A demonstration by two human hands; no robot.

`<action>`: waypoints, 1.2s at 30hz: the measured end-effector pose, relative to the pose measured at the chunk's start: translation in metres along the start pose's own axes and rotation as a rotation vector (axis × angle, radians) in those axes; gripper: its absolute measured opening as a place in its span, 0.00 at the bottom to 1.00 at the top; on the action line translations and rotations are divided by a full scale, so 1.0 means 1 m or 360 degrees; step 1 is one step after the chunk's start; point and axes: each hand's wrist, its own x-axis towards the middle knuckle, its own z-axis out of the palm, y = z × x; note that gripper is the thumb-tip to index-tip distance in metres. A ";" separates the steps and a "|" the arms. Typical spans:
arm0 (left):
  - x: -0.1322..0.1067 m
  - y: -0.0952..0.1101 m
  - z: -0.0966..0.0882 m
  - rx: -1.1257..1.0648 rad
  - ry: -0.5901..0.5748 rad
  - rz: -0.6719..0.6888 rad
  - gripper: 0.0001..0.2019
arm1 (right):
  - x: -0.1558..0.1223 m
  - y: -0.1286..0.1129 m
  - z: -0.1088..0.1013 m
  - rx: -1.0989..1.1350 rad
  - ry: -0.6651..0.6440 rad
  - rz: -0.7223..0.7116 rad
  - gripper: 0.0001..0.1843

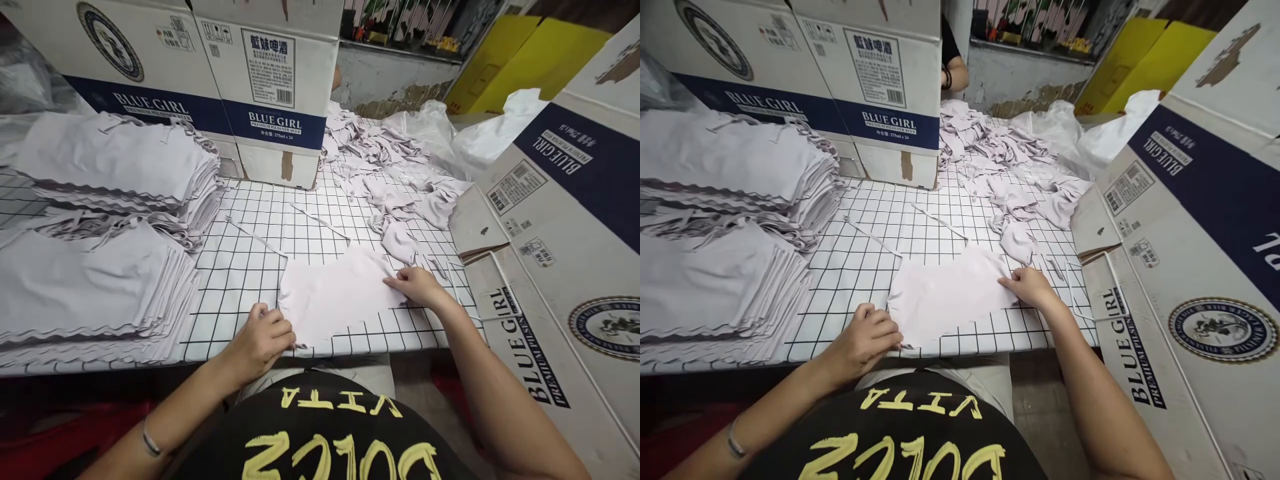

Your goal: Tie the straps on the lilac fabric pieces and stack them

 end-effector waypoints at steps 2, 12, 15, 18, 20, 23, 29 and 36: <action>-0.003 -0.007 -0.014 -0.0048 -0.0088 -0.0040 0.15 | -0.014 0.007 0.000 -0.0044 -0.0182 -0.0002 0.23; 0.103 -0.059 -0.028 0.0113 0.0158 -0.1275 0.23 | -0.050 -0.124 0.077 -0.0209 -0.0135 -0.1892 0.42; 0.128 -0.061 -0.015 -0.0135 0.0175 -0.1292 0.13 | -0.041 -0.149 0.097 -0.0258 -0.0345 -0.2090 0.47; 0.130 -0.063 -0.011 -0.0595 0.0368 -0.1358 0.07 | -0.036 -0.148 0.102 -0.0214 -0.0365 -0.2093 0.47; 0.130 -0.072 -0.015 -0.1347 0.0574 -0.1432 0.06 | -0.035 -0.144 0.101 -0.0190 -0.0358 -0.2087 0.46; 0.140 -0.098 -0.032 -0.2462 0.0780 -0.1385 0.09 | -0.036 -0.142 0.101 -0.0188 -0.0365 -0.2077 0.46; 0.187 -0.149 -0.077 -0.2671 0.0862 -0.1214 0.08 | -0.039 -0.144 0.103 -0.0176 -0.0420 -0.2037 0.47; 0.179 -0.107 -0.093 -0.2011 0.0936 -0.0502 0.13 | -0.021 -0.143 0.072 0.0839 -0.0615 -0.1657 0.30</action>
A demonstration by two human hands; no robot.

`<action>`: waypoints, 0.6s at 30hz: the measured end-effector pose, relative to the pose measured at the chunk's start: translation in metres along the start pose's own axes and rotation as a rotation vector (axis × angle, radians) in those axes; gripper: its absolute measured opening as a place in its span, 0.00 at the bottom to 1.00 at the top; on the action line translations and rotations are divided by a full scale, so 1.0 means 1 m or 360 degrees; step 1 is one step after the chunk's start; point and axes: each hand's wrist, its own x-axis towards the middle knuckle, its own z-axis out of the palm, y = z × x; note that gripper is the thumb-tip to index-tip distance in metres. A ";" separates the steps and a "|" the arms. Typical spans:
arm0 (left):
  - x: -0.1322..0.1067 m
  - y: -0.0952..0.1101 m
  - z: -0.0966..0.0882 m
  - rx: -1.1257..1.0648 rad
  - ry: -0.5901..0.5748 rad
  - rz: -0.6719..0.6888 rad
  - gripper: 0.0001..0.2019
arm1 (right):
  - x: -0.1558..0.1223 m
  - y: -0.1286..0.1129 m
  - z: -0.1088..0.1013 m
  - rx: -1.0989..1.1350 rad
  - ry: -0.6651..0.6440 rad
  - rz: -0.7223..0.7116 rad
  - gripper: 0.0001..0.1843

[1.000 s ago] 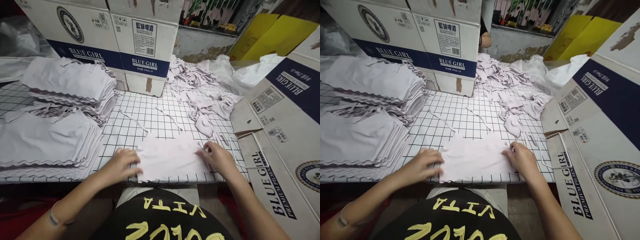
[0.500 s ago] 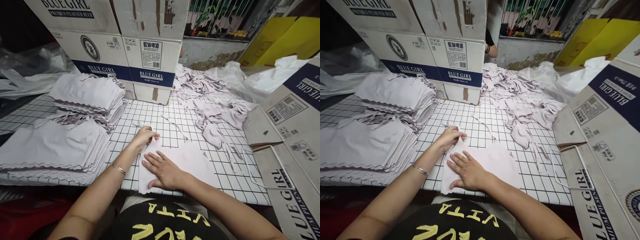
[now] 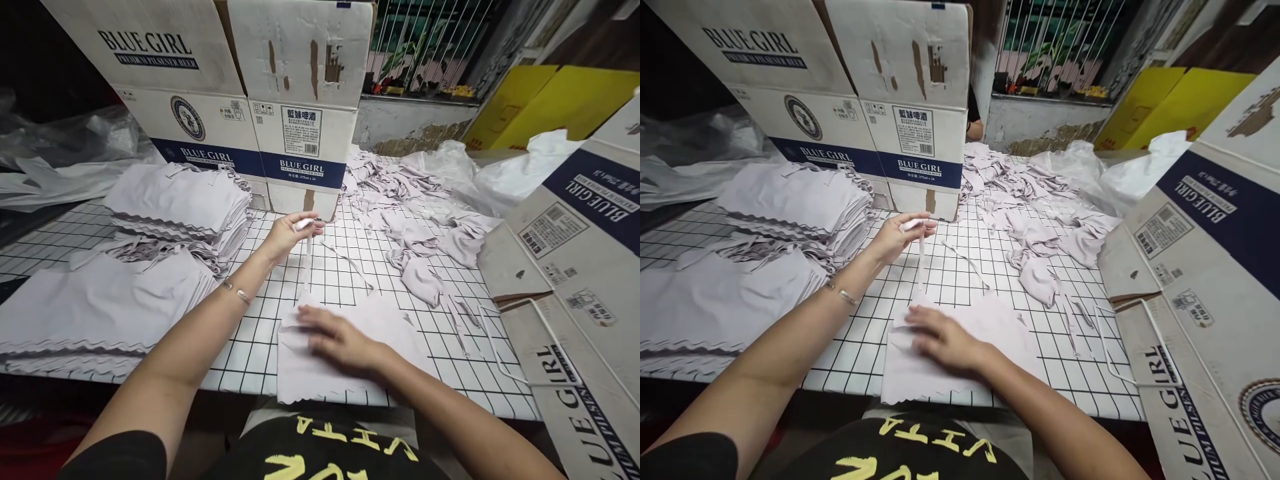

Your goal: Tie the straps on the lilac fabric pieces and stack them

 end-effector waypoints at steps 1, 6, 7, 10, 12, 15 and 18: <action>-0.013 0.003 0.005 0.0177 -0.0111 0.0132 0.12 | 0.004 -0.001 -0.012 0.0268 0.0203 0.0073 0.26; -0.063 0.010 0.023 0.0656 -0.0269 0.0240 0.13 | 0.022 -0.011 -0.059 0.1015 0.0338 0.0217 0.21; -0.067 0.009 0.025 0.0669 -0.0249 0.0229 0.14 | 0.024 -0.013 -0.063 0.1026 0.0269 0.0209 0.20; -0.070 0.006 0.026 0.0691 -0.0213 0.0166 0.15 | 0.031 -0.018 -0.067 0.0968 0.0112 0.0183 0.15; -0.067 0.005 0.024 0.0706 -0.0207 0.0135 0.15 | 0.035 -0.021 -0.066 0.0906 0.0029 0.0221 0.13; -0.061 0.004 0.020 0.0728 -0.0218 0.0142 0.13 | 0.041 -0.022 -0.065 0.0847 -0.0035 0.0361 0.13; -0.068 -0.001 0.014 0.0932 -0.0024 0.0169 0.11 | 0.041 -0.017 -0.063 0.0908 0.0043 0.0544 0.14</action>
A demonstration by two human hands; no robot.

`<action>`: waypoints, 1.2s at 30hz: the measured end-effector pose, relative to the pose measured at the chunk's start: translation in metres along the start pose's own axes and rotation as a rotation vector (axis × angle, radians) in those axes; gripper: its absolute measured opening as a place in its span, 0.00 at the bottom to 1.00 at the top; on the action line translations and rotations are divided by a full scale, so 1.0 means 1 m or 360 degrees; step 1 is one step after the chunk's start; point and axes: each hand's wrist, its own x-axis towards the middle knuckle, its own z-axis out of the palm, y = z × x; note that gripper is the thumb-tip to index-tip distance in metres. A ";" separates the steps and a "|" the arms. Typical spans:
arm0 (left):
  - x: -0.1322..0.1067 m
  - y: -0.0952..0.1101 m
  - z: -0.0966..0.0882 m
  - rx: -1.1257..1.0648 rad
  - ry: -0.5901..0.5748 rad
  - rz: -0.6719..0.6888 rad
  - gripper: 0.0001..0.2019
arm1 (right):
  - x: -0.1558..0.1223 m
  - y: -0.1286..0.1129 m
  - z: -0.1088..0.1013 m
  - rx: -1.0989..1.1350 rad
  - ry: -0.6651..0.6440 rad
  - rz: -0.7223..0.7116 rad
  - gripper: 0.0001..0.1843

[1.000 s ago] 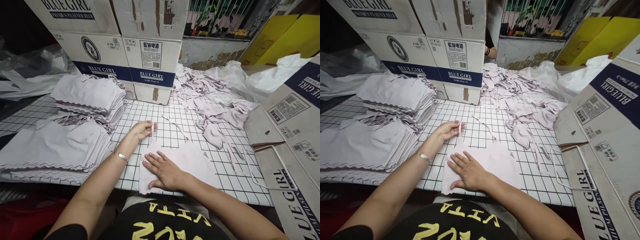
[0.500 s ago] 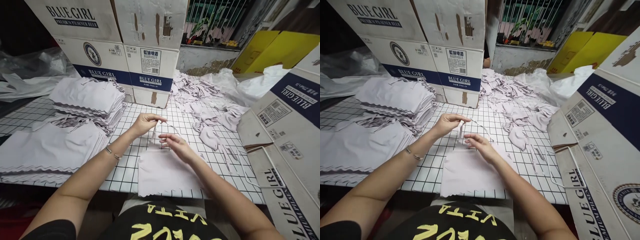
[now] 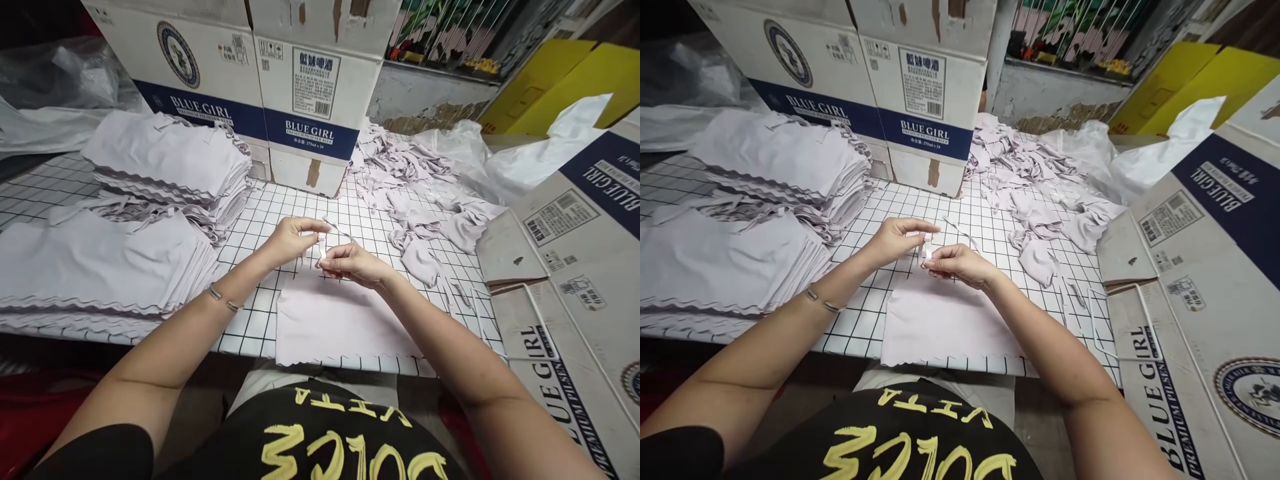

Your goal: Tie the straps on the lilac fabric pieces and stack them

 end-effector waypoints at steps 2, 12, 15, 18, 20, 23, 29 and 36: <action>-0.017 -0.006 0.002 0.0349 0.0162 -0.0075 0.08 | -0.001 0.007 -0.003 0.0095 0.0151 0.0089 0.14; -0.098 -0.031 0.044 0.1086 -0.0414 -0.0282 0.10 | -0.017 0.055 -0.014 -0.0173 0.0544 -0.0064 0.14; -0.093 -0.031 0.047 0.1018 -0.0463 -0.0306 0.05 | -0.020 0.060 -0.010 -0.0426 0.0481 -0.0188 0.12; -0.090 -0.029 0.049 0.0947 -0.0466 -0.0325 0.06 | -0.021 0.062 -0.008 -0.0633 0.0429 -0.0279 0.10; -0.089 -0.027 0.051 0.0929 -0.0482 -0.0372 0.09 | -0.021 0.065 -0.007 -0.0676 0.0429 -0.0304 0.09; -0.089 -0.026 0.053 0.0934 -0.0491 -0.0401 0.07 | -0.022 0.069 -0.006 -0.0698 0.0421 -0.0356 0.07; -0.090 -0.028 0.056 0.0807 -0.0429 -0.0391 0.03 | -0.026 0.074 -0.003 -0.0745 0.0374 -0.0427 0.06; -0.089 -0.027 0.058 0.0765 -0.0381 -0.0433 0.08 | -0.031 0.076 -0.001 -0.0788 0.0388 -0.0450 0.06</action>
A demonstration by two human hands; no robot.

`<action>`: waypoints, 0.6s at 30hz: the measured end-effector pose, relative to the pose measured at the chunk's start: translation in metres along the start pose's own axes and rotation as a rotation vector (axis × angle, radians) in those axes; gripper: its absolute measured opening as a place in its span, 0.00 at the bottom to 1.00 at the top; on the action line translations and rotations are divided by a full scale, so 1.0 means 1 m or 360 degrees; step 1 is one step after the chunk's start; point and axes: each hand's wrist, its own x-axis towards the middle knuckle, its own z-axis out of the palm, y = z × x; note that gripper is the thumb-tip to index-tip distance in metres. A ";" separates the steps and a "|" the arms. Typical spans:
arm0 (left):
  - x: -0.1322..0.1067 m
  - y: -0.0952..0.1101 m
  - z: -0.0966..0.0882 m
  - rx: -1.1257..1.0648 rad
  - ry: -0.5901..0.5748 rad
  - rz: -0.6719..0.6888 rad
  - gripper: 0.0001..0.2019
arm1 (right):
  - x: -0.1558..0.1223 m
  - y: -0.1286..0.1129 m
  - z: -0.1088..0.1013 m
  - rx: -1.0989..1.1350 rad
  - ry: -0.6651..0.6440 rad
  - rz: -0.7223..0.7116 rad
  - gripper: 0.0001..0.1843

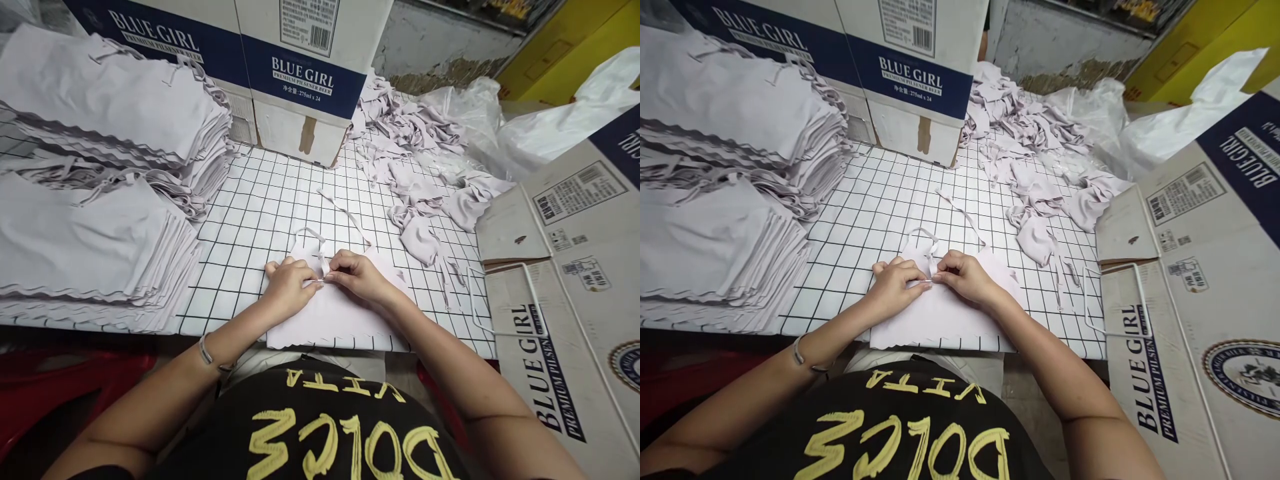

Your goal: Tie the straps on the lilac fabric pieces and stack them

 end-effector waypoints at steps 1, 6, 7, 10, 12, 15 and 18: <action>0.000 0.000 0.000 -0.0014 0.0006 -0.0008 0.08 | -0.001 0.000 0.000 -0.0003 -0.0003 0.0002 0.06; -0.002 0.002 -0.001 -0.0059 0.0017 -0.0028 0.07 | -0.003 -0.001 0.001 -0.0006 -0.0008 -0.0014 0.06; -0.002 0.002 -0.001 -0.0066 0.0015 -0.0032 0.07 | -0.003 -0.001 0.002 -0.0005 0.0003 -0.0019 0.06; -0.001 0.002 0.000 -0.0085 0.0009 -0.0030 0.07 | -0.003 -0.002 0.004 -0.0012 0.0041 -0.0046 0.04; 0.000 0.001 0.001 -0.0092 0.0011 -0.0027 0.08 | -0.003 -0.003 0.004 -0.0022 0.0045 -0.0060 0.04; 0.000 0.000 0.001 -0.0091 0.0017 -0.0023 0.08 | -0.003 -0.004 0.005 -0.0024 0.0023 -0.0060 0.04; 0.000 0.000 0.000 -0.0090 0.0013 -0.0028 0.09 | -0.004 -0.004 0.004 -0.0023 0.0025 -0.0061 0.04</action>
